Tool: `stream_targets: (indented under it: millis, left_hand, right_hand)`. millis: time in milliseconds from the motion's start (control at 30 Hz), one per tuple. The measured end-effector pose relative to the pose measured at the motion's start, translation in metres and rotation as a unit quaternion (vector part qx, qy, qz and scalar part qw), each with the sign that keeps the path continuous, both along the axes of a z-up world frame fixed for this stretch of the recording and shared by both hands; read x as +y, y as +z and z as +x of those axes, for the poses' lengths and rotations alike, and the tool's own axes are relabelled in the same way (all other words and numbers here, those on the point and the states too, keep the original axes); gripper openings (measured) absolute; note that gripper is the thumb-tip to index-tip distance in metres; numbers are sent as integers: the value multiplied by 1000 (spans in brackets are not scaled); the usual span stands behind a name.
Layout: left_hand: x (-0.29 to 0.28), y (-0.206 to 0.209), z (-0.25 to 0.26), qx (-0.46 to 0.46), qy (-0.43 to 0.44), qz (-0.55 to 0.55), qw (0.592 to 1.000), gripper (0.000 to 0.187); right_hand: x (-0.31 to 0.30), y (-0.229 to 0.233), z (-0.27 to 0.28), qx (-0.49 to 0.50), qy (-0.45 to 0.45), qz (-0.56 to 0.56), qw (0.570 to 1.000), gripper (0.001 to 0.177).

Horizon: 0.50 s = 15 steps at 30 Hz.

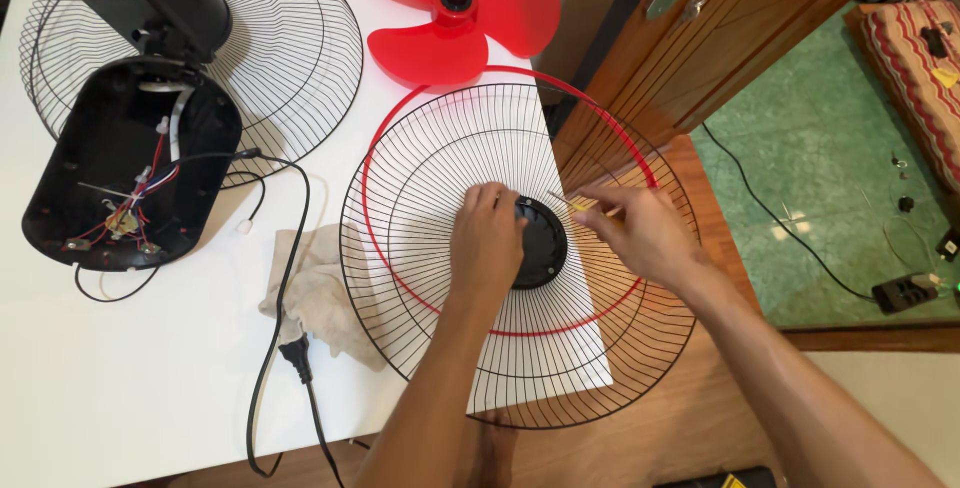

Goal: The person disassembles two electric fans on a white table. They remove the front grille and blades from a red fan, then use a screwdriver to open the base of a black fan. They also remove the front grille from the black fan.

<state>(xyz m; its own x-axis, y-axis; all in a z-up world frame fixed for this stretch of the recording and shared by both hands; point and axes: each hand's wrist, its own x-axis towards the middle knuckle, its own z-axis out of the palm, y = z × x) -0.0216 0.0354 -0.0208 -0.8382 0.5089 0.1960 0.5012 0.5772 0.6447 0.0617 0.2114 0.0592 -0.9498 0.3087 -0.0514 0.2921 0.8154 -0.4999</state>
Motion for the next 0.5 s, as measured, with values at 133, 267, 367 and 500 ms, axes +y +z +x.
stream_targets:
  millis: [133, 267, 367, 500]
  left_hand:
    - [8, -12, -14, 25, -23, -22, 999, 55]
    - [9, -18, -17, -14, -37, -53, 998, 66]
    - [12, -20, -17, -25, -25, -67, 997, 69]
    - [18, -21, -20, -8, -36, -94, 995, 66]
  right_hand:
    - [-10, 12, -17, 29, 28, 45, 998, 28]
    - [-13, 17, -25, 42, 90, 76, 992, 23]
    - [-14, 17, -28, 20, 71, 113, 991, 19]
    - [-13, 18, -34, 7, 85, 129, 988, 19]
